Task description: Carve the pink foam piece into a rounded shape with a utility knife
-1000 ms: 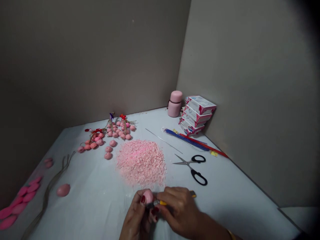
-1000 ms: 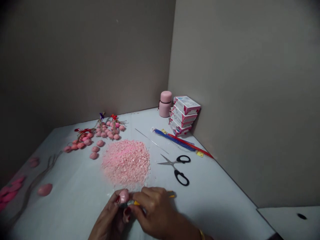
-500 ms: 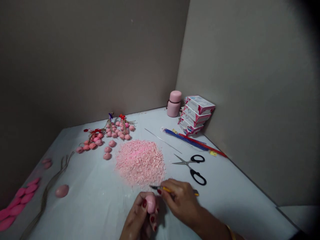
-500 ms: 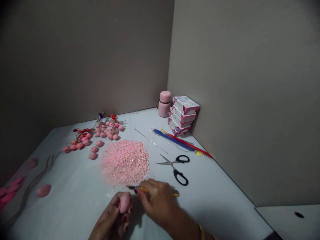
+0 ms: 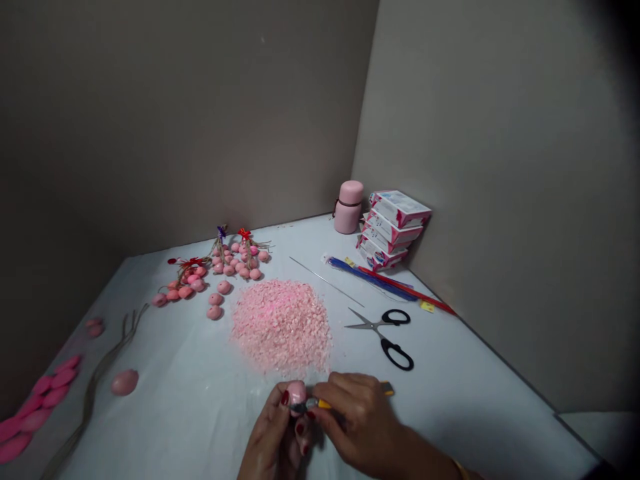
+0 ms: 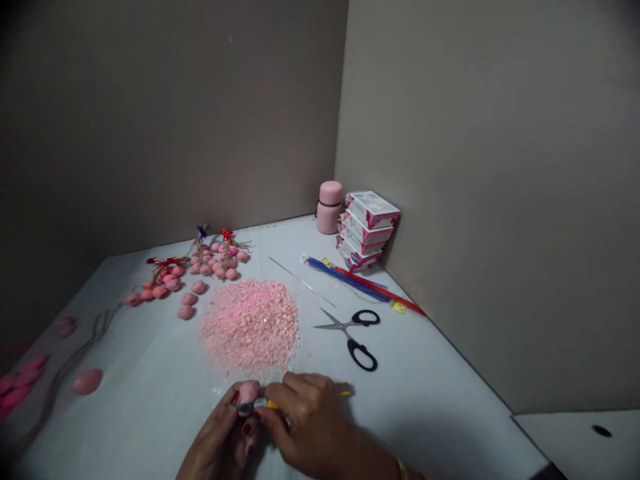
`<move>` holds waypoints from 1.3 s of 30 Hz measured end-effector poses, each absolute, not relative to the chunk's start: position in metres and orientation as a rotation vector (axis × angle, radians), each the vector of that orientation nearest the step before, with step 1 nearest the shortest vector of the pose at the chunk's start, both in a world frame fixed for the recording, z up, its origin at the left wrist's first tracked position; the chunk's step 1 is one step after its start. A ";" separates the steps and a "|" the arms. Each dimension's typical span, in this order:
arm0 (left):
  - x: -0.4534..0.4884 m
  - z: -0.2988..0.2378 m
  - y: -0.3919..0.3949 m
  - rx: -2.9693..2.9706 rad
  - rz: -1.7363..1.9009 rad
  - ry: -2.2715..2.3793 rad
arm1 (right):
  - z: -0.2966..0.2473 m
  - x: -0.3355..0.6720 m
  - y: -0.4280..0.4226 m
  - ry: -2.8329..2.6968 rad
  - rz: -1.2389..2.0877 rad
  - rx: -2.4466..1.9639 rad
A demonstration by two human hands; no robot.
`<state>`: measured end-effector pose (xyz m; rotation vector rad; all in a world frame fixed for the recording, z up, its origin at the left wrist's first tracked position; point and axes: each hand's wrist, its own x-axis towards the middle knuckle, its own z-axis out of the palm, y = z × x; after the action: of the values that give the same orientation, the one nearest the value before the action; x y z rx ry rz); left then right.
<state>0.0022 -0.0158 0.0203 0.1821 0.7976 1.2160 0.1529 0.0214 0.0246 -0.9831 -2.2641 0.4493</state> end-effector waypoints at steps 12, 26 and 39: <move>0.003 0.017 -0.016 0.216 1.221 0.781 | 0.023 0.162 0.034 -2.138 0.557 -1.129; 0.001 0.013 -0.015 0.233 1.249 0.819 | 0.026 0.154 0.025 -2.231 0.484 -1.072; -0.001 0.005 -0.010 0.408 1.212 0.777 | 0.018 0.160 0.042 -2.101 0.567 -1.341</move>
<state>-0.0011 -0.0102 0.0055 0.4083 0.7766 1.2123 0.1603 0.0416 0.0181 -1.3406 -2.1013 0.5674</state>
